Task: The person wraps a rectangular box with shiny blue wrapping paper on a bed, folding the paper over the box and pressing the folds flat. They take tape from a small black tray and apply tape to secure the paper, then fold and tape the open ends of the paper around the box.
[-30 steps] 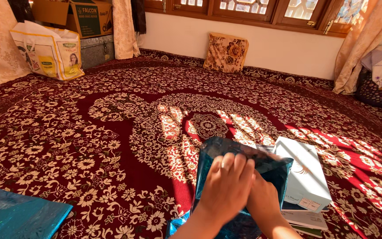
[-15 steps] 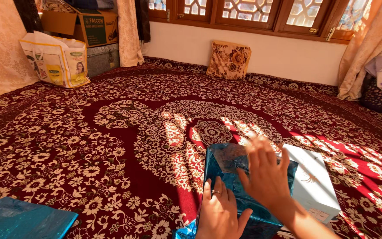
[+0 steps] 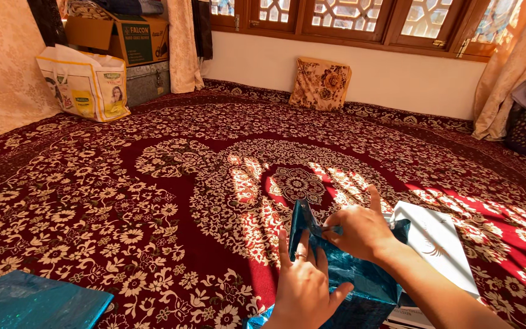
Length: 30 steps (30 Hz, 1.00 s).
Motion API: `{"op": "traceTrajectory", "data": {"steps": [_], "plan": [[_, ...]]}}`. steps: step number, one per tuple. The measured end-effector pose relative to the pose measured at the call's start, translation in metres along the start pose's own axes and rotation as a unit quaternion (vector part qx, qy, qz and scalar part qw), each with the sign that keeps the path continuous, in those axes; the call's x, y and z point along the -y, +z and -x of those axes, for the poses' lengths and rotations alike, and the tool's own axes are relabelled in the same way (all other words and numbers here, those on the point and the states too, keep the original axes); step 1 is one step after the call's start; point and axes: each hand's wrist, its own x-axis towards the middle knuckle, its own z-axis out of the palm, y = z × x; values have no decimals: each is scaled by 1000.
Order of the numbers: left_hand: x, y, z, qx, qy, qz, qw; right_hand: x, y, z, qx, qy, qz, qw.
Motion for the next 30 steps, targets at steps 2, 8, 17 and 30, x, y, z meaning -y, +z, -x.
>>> {"op": "traceTrajectory", "data": {"steps": [2,8,17,30], "plan": [[3,-3,-4,-55,-9,-40,998,5,1,4,11,-6,7,1000],[19,-14,-16,-186,-107,-96,972,15,-1,15,28,-14,-23,999],[38,-17,-25,-102,-352,232,901,15,5,27,-1,-72,-50,996],[24,-38,-20,-92,-305,309,896,20,13,39,71,-166,-61,982]]}}
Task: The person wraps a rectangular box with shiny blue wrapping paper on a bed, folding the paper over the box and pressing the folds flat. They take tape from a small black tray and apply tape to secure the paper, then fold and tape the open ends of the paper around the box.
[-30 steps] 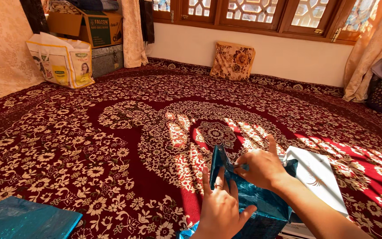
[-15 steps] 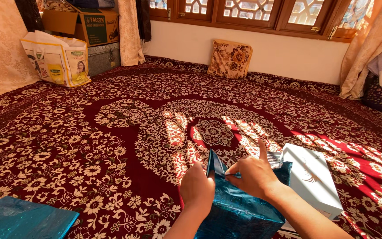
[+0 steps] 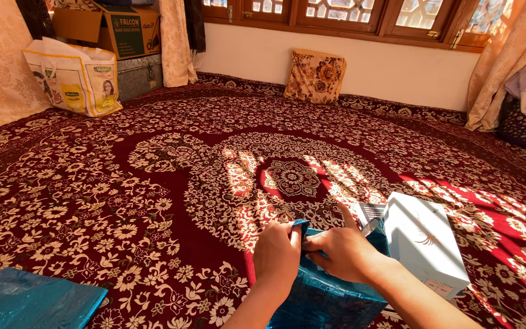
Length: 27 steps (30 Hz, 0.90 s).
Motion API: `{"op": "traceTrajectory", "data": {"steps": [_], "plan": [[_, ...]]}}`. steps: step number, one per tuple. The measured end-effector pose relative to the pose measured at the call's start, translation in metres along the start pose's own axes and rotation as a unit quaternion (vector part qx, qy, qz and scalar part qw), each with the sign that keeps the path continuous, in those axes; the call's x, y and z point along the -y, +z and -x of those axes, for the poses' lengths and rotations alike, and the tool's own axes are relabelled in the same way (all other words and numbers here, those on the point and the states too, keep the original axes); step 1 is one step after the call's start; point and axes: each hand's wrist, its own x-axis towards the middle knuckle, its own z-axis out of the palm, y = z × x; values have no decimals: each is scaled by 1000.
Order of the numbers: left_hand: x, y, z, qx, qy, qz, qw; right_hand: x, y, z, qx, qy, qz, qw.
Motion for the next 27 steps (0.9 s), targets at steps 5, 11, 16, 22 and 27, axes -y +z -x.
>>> {"op": "traceTrajectory", "data": {"steps": [5,11,16,22,27], "plan": [[5,13,-1,2,36,-7,999,3,-5,10,65,-18,23,997],[12,27,4,19,95,18,995,-1,3,23,147,0,122,982],[18,30,13,34,163,8,986,-2,14,37,63,-78,49,994],[26,26,22,14,208,51,977,-9,7,54,76,-49,35,995],[30,23,27,61,195,61,977,-21,-9,65,9,-38,-65,997]]}}
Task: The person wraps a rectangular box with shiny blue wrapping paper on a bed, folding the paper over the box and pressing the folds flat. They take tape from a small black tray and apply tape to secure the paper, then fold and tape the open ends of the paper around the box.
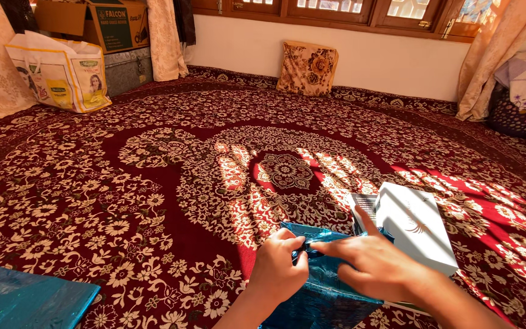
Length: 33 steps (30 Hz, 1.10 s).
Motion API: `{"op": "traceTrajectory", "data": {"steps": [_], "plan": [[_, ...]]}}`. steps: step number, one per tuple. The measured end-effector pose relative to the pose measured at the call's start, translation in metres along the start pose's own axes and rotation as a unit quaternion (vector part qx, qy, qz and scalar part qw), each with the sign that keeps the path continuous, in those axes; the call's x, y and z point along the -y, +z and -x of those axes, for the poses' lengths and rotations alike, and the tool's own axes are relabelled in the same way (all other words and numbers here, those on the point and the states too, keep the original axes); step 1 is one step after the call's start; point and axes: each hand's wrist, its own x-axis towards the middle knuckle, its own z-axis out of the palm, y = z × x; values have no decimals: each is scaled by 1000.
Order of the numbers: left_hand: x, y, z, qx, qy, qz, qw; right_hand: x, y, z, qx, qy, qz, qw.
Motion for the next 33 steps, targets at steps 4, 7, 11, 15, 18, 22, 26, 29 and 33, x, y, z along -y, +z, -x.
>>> {"op": "traceTrajectory", "data": {"steps": [4,7,11,15,18,22,26,29,33], "plan": [[0,-1,7,-16,81,-25,996,-1,-16,-2,-2,122,-8,992],[0,0,12,-12,107,-47,993,2,-18,-8,-18,126,98,987],[0,-1,13,-8,106,-38,994,6,-14,-23,-56,10,160,985],[0,-5,14,10,87,-15,996,14,-6,-32,42,37,164,985],[-2,-9,14,30,30,6,999,20,-3,-37,45,60,150,986],[-2,-11,15,42,6,17,999,17,1,-39,-20,8,148,989],[0,-10,17,22,60,1,998,7,11,-35,-49,-17,220,974],[2,-9,22,5,96,-24,995,3,19,-29,-95,-57,254,961],[4,-10,25,5,117,-31,993,3,24,-24,-217,-93,165,958]]}}
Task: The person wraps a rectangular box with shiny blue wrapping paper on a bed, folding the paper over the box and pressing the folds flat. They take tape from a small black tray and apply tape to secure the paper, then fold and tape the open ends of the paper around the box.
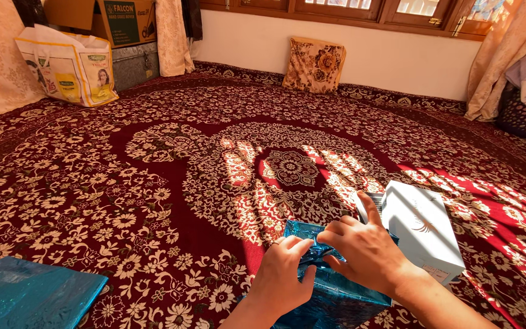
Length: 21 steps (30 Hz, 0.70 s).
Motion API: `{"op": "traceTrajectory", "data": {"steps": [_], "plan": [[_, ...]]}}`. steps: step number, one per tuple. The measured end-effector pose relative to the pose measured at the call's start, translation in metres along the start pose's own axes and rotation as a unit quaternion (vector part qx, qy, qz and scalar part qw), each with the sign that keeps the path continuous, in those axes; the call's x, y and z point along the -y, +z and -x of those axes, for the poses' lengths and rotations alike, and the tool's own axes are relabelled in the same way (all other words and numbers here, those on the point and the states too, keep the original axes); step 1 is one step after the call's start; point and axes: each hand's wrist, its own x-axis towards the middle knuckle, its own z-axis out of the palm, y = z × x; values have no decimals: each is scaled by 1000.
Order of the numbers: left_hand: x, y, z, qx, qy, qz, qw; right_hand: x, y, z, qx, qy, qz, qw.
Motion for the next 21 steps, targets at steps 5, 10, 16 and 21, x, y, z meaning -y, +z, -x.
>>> {"op": "traceTrajectory", "data": {"steps": [5,10,16,21], "plan": [[0,-3,3,16,5,28,999,6,1,0,139,52,90,985],[-1,-1,8,0,22,26,999,9,2,7,57,21,80,995],[1,2,8,-7,43,14,999,6,6,14,25,-23,138,990],[0,2,9,7,40,1,999,4,-6,17,101,16,137,985]]}}
